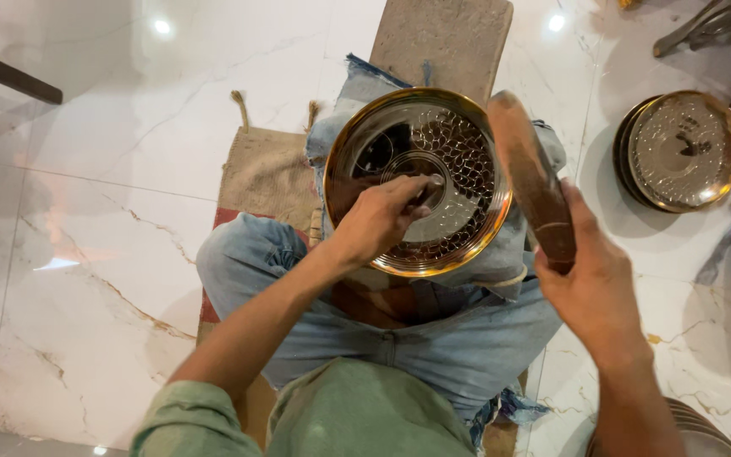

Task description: The person sits cross-legged on the floor with a decorative metal plate resting on their lap and repeatedly strikes it with a hammer, holding a small punch against the plate surface with the other hand to emboss an ornamental pattern. Stacks of similar finished plates lie on the floor nearby.

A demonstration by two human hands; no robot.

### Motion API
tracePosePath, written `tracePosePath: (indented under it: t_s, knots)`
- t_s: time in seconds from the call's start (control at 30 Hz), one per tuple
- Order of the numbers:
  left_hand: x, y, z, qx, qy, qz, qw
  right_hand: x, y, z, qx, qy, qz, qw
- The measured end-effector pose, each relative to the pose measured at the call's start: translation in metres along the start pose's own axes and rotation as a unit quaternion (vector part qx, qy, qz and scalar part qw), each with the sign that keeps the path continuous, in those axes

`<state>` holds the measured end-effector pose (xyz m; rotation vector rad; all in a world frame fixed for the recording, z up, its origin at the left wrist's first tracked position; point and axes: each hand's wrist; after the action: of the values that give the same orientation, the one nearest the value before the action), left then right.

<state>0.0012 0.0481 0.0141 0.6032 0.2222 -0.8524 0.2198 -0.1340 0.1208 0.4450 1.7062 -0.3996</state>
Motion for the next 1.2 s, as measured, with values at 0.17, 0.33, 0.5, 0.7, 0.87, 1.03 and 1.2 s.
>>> tracePosePath:
  t_s: [0.17,0.33,0.5,0.7,0.87,1.03,1.2]
  knots:
    - [-0.011,0.024,-0.012,0.101,-0.023,-0.149,0.983,0.046,-0.031,0.010,0.110,0.281,0.037,0.953]
    - [-0.011,0.048,-0.020,0.151,-0.018,-0.301,0.941,0.093,-0.079,0.013,0.241,0.247,0.019,0.938]
    - [-0.006,0.054,-0.020,0.162,-0.036,-0.344,0.924,0.117,-0.116,0.006,0.243,0.193,0.044,0.950]
    - [-0.012,0.054,-0.014,0.056,-0.102,-0.250,0.961,0.106,-0.115,0.001,0.303,0.199,0.006,0.932]
    - [-0.014,0.057,-0.014,0.108,-0.023,-0.305,0.946,0.097,-0.100,0.001,0.323,0.281,0.015,0.904]
    - [-0.012,0.061,-0.018,0.154,-0.028,-0.325,0.933,0.100,-0.089,0.004,0.265,0.530,0.083,0.801]
    - [-0.010,0.056,-0.020,0.182,-0.029,-0.285,0.941,0.102,-0.080,0.008,0.226,0.269,-0.006,0.936]
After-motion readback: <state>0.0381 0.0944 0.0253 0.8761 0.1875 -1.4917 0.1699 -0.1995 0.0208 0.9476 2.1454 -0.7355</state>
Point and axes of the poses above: each hand's wrist, its own y-axis towards the middle knuckle, its own x-axis out of the palm, z = x × y, and after that the axes turned 14 degrees about x, right-handed
